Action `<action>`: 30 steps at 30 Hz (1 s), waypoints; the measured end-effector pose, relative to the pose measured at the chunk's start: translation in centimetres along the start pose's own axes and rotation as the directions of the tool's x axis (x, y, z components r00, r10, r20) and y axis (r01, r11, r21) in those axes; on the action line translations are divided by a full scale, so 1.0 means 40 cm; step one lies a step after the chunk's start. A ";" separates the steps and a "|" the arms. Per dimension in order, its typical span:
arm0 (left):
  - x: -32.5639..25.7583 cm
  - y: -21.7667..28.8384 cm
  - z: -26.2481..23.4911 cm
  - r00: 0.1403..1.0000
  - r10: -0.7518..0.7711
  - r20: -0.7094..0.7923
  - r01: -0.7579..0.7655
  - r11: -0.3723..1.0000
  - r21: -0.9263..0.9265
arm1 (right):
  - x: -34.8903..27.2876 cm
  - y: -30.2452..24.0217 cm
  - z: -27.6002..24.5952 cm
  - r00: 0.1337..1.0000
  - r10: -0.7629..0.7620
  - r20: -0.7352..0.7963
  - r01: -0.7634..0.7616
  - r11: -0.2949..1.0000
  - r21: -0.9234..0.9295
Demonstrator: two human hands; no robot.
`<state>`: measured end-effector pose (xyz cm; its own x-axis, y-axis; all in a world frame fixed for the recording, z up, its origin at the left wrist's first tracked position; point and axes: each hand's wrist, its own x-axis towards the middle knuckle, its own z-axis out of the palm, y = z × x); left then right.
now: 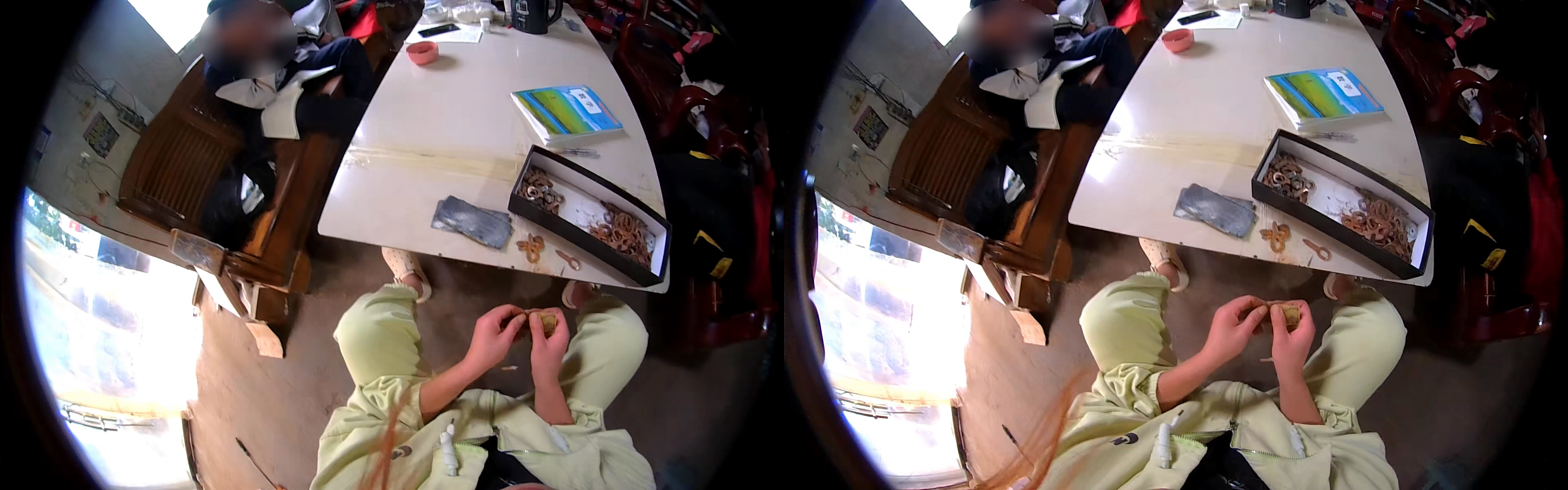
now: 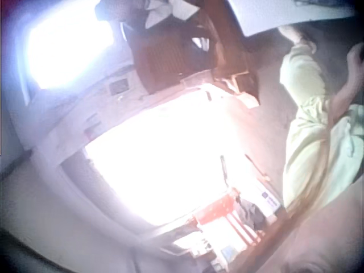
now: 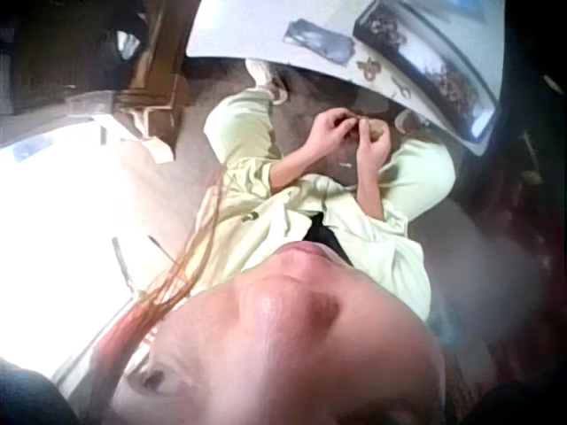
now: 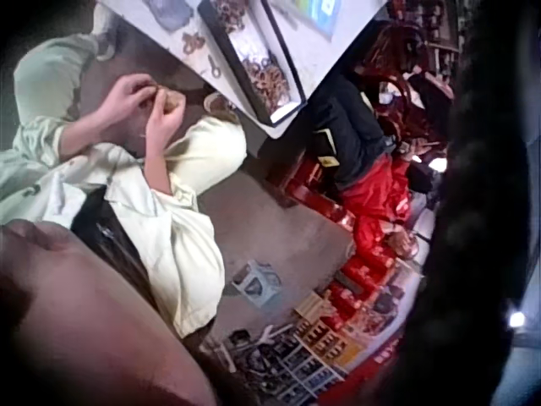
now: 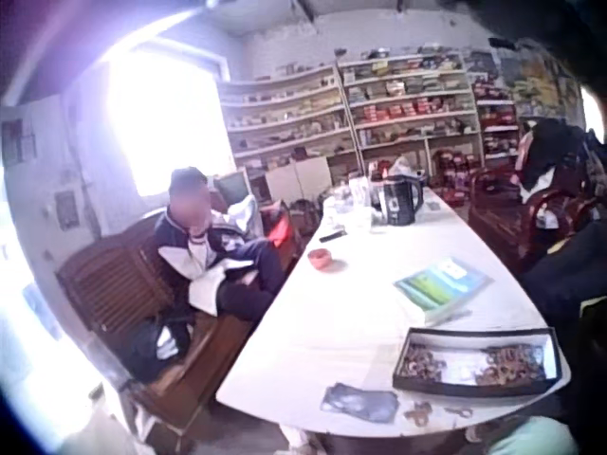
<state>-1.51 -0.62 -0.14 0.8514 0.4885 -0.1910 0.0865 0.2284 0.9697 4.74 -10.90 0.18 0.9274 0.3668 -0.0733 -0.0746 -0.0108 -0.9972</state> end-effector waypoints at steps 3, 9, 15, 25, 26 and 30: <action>0.001 0.002 -0.001 1.000 0.013 -0.014 -0.013 1.000 0.027 | -0.001 0.005 0.008 0.999 -0.036 0.010 0.035 0.998 0.047; 0.003 -0.003 0.019 1.000 0.029 0.001 -0.029 0.999 0.041 | -0.003 0.012 -0.007 1.000 -0.023 -0.019 0.024 0.996 0.089; 0.004 -0.007 0.031 0.999 0.035 0.014 -0.035 0.999 0.025 | -0.002 0.009 -0.011 0.999 -0.020 -0.031 0.023 0.995 0.100; 0.005 -0.005 0.023 0.999 0.029 0.016 -0.030 0.999 0.032 | -0.002 0.016 -0.005 0.998 -0.051 -0.029 0.053 0.996 0.066; 0.005 -0.005 0.023 1.000 0.025 0.016 -0.026 0.999 0.024 | -0.002 0.017 -0.005 0.998 -0.054 -0.032 0.056 0.997 0.059; 0.008 -0.015 0.022 1.000 0.014 0.018 -0.014 1.000 0.013 | -0.005 0.016 -0.004 0.999 -0.044 -0.032 0.045 0.997 0.056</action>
<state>-0.82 -1.35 -0.66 0.8617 0.4764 -0.1748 0.0812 0.2106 0.9742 4.57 -11.10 -0.43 0.9409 0.3373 -0.0302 -0.0527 0.0576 -0.9970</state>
